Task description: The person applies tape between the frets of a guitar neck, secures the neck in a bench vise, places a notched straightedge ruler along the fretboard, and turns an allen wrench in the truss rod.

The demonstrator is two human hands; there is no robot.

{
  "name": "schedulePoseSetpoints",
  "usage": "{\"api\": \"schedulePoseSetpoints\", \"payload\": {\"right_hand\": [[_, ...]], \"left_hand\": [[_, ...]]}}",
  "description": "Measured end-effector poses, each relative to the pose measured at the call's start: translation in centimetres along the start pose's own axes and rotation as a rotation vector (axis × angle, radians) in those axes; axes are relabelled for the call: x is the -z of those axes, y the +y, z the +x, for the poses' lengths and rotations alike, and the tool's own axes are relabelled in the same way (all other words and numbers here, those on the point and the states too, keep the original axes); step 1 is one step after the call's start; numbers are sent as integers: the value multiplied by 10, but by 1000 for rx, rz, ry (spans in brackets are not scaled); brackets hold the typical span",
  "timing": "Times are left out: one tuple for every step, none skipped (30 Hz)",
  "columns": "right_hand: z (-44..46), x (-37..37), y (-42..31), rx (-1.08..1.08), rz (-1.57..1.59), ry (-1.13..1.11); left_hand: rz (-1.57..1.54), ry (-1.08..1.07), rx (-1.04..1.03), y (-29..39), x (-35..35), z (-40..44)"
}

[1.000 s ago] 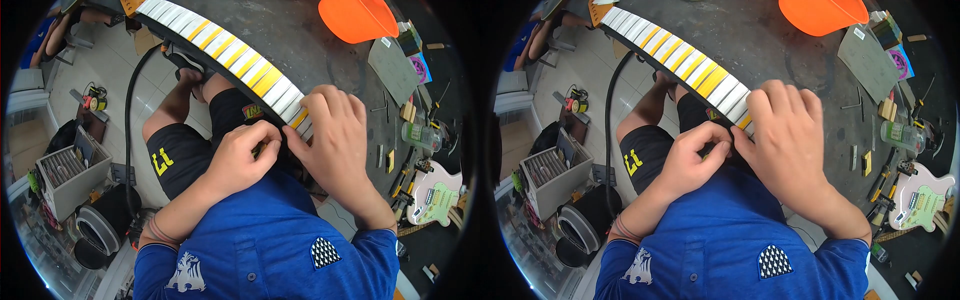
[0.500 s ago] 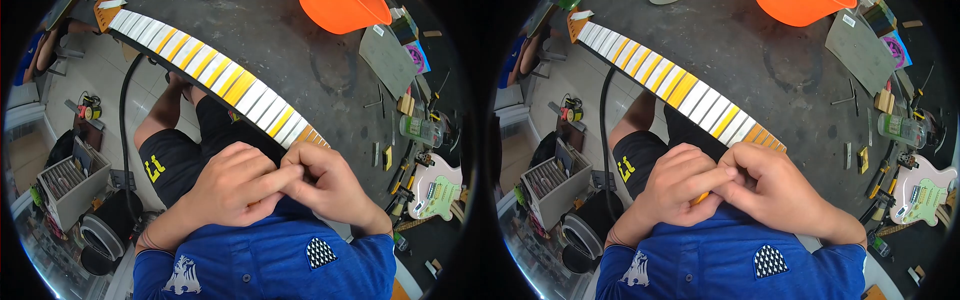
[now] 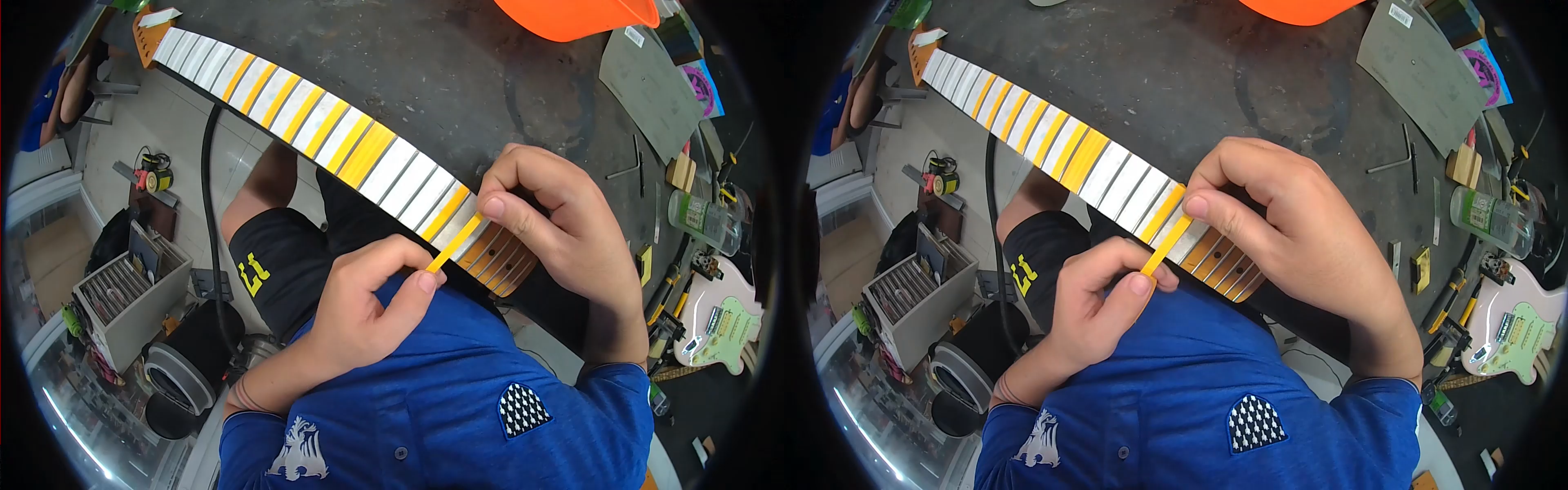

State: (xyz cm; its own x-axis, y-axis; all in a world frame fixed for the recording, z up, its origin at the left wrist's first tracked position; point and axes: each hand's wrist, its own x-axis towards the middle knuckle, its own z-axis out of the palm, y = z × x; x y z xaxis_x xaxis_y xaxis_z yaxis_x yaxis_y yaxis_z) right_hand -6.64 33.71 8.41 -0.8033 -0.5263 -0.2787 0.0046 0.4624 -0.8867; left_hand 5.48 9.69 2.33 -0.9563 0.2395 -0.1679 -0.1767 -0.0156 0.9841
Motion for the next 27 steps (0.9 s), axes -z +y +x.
{"api": "schedulePoseSetpoints", "payload": {"right_hand": [[1,1,2,-8,-5,2],[2,2,4,7,-15,4],[2,3,7,21,-25,7],[3,4,9,35,-34,9],[3,4,10,1,-5,3],[3,4,9,-33,24,-3],[3,5,10,-67,54,-9],[3,5,11,-73,66,-11],[3,5,13,-78,78,-13],[3,6,14,-83,90,-16],[3,6,15,-89,98,-12],[4,5,16,-94,107,-8],[4,5,16,-101,114,-5],[4,5,16,-107,113,-4],[4,6,15,-113,111,-4],[5,6,15,-119,109,-5],[5,6,16,-118,104,-2],[5,6,16,-115,99,1],[6,5,17,-113,94,3],[6,5,17,-106,86,8],[6,4,17,-98,79,13],[6,3,17,-91,72,19],[6,3,17,-91,68,22],[6,3,17,-91,65,25],[6,2,17,-91,61,29],[6,2,17,-87,55,29],[6,2,17,-84,50,29]], "left_hand": [[-12,7,-30,-4,-1,1],[-25,13,-60,-8,-2,2],[-38,18,-89,-8,-3,3],[-105,61,2,-5,-6,3],[-170,103,93,2,-10,1],[-198,128,139,5,-12,1],[-227,154,185,7,-14,2],[-219,162,184,8,-15,2],[-216,167,184,7,-16,3],[-213,172,183,7,-16,3],[-217,175,185,6,-16,3],[-218,179,188,6,-16,4],[-219,182,191,6,-17,4],[-219,185,195,6,-17,5],[-218,189,198,6,-17,5],[-218,192,200,6,-17,5],[-216,195,203,6,-17,5],[-214,197,197,5,-18,5],[-211,199,192,4,-18,5],[-207,200,178,3,-18,5],[-204,198,175,3,-18,5],[-201,197,173,3,-17,5],[-200,194,183,3,-17,5],[-201,192,180,3,-16,5],[-201,191,177,3,-16,5],[-202,190,161,3,-16,5],[-201,189,138,1,-16,6]]}}
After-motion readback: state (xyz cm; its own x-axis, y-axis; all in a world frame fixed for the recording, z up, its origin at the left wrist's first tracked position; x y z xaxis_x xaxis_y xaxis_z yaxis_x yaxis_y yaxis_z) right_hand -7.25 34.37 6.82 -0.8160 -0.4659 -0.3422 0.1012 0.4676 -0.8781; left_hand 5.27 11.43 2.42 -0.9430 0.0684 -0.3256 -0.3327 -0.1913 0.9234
